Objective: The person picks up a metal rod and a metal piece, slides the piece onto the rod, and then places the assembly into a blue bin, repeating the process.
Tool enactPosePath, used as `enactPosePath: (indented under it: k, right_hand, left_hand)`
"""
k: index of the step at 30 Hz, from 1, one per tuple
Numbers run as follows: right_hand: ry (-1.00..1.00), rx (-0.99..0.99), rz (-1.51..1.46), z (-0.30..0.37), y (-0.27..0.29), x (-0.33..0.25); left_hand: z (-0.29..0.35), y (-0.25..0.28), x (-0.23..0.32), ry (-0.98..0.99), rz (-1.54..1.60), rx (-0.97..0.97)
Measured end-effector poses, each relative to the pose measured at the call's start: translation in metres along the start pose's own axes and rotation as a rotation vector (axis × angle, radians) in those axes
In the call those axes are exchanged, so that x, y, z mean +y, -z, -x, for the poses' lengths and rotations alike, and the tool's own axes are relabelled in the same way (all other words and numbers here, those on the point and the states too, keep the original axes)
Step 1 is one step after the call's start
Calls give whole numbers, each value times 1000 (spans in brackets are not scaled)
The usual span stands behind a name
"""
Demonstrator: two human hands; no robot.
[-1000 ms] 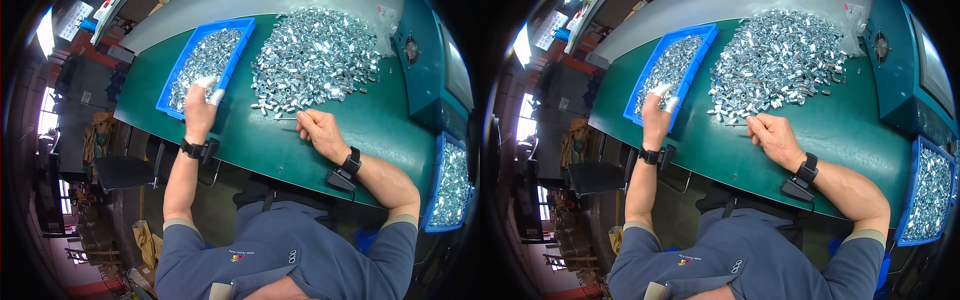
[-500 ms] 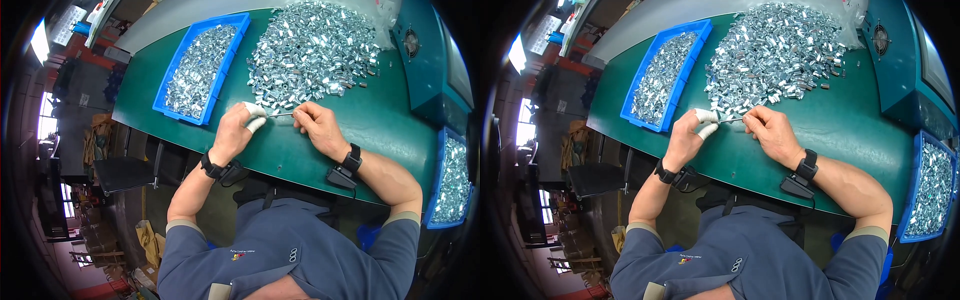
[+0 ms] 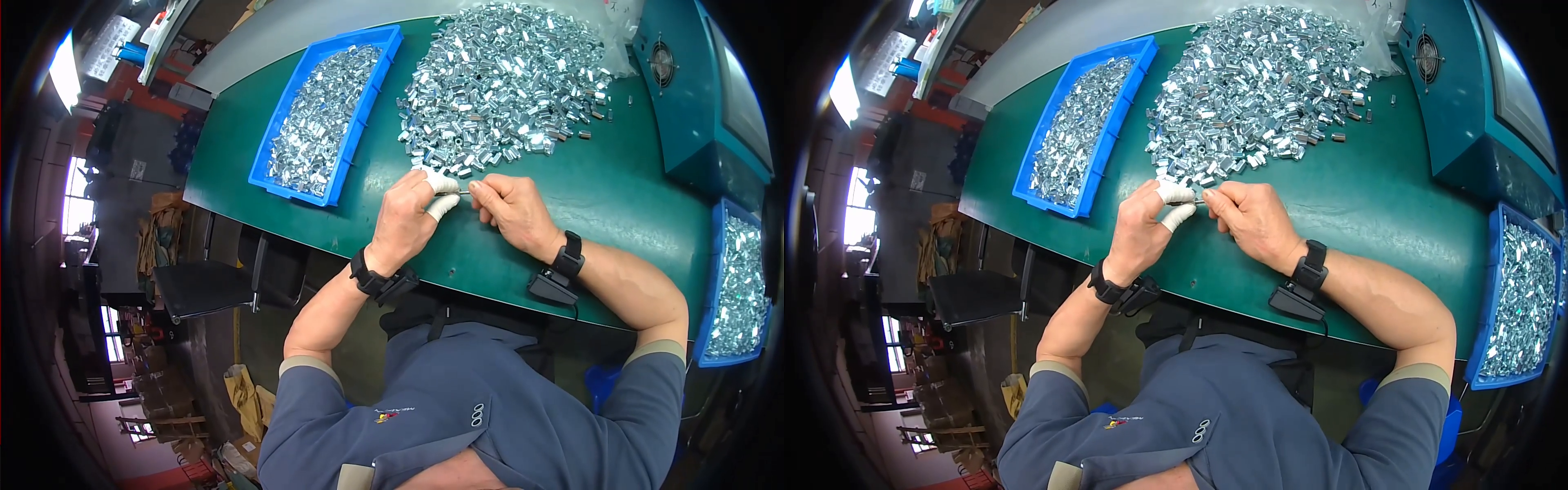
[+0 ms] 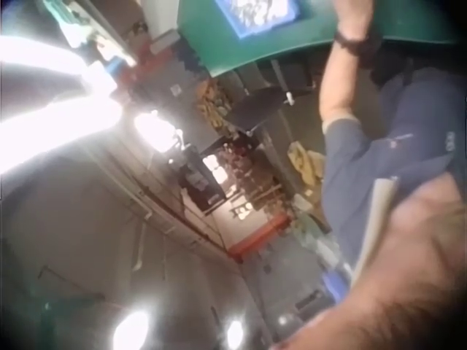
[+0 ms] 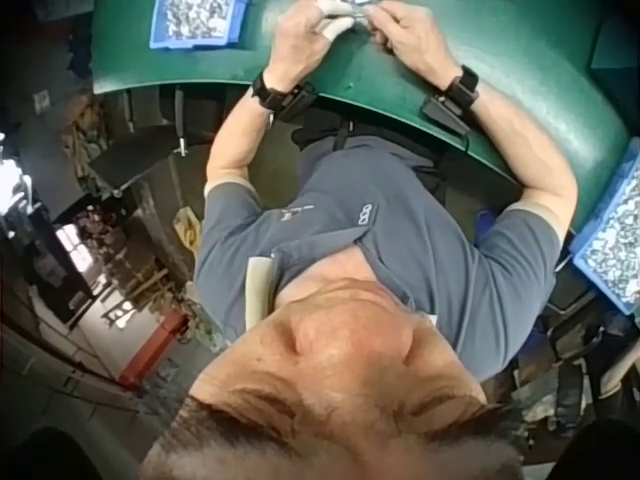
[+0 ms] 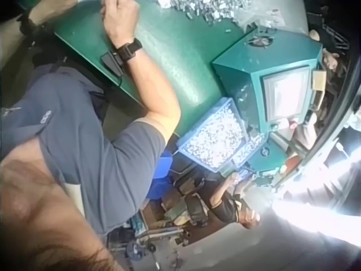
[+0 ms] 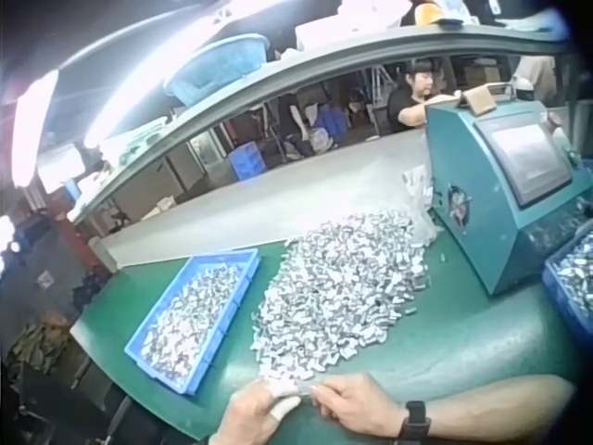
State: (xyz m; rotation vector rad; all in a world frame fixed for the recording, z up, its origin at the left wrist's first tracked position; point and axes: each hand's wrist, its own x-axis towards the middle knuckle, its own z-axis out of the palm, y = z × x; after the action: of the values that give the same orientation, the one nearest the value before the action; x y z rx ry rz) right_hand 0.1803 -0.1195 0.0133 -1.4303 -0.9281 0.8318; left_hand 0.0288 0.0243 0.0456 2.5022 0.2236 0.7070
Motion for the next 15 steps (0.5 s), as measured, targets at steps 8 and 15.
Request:
enactPosePath:
  k: [8, 15]
  right_hand:
    - [-7, -47, 28, 3, -1, 1]
    - [-89, 29, -111, -2, 3, 3]
  left_hand:
    - [9, 7, -1, 14, 25, 12]
    - [24, 55, -43, 149, -184, 150]
